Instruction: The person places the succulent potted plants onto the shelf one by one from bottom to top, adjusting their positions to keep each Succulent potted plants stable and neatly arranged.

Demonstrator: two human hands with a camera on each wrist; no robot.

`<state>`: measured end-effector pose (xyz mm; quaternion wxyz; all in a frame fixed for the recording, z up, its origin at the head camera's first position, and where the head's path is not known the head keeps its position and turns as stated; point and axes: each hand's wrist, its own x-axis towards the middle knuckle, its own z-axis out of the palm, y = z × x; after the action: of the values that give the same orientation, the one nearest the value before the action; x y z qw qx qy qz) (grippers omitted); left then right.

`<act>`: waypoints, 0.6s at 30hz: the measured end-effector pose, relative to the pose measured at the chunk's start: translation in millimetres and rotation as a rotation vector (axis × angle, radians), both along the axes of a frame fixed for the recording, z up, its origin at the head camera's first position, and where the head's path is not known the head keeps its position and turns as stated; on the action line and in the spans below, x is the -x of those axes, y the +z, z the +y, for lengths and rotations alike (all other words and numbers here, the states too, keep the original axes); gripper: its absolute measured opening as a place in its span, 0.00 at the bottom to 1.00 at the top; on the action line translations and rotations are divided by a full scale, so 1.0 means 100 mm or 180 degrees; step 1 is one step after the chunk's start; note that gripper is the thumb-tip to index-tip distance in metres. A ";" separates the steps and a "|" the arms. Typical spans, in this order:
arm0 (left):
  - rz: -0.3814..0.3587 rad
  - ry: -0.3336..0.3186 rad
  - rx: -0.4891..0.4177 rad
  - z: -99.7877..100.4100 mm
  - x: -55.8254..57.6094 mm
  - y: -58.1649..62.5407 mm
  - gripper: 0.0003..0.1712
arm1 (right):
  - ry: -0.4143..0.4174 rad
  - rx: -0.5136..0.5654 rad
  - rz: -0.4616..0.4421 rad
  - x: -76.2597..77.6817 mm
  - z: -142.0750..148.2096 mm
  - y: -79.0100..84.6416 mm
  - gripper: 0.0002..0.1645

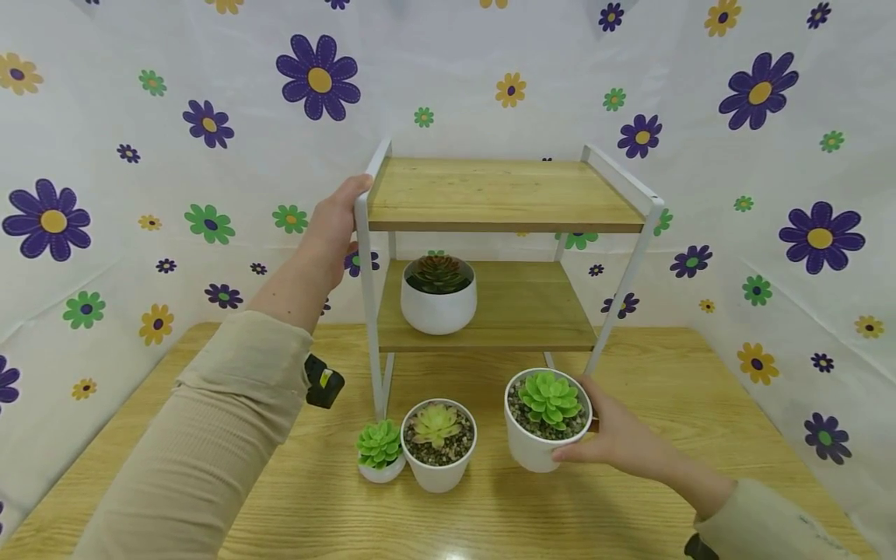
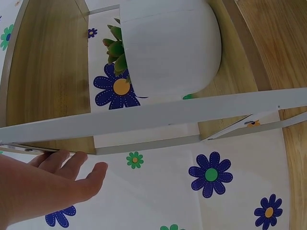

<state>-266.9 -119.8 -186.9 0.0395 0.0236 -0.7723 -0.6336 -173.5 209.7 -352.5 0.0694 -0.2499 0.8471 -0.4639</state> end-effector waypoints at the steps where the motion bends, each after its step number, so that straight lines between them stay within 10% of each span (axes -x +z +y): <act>1: -0.0014 0.0002 -0.0018 0.00 0.00 0.00 0.33 | -0.0015 0.0020 0.0020 0.00 0.00 0.03 0.51; 18: 0.0002 -0.0016 -0.0042 0.00 -0.02 0.00 0.34 | -0.0414 -0.0021 -0.0104 0.00 0.01 0.55 0.54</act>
<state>-265.4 -119.4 -186.9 0.0379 0.0216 -0.7682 -0.6388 -173.7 210.7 -297.8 0.0537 -0.1864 0.8618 -0.4686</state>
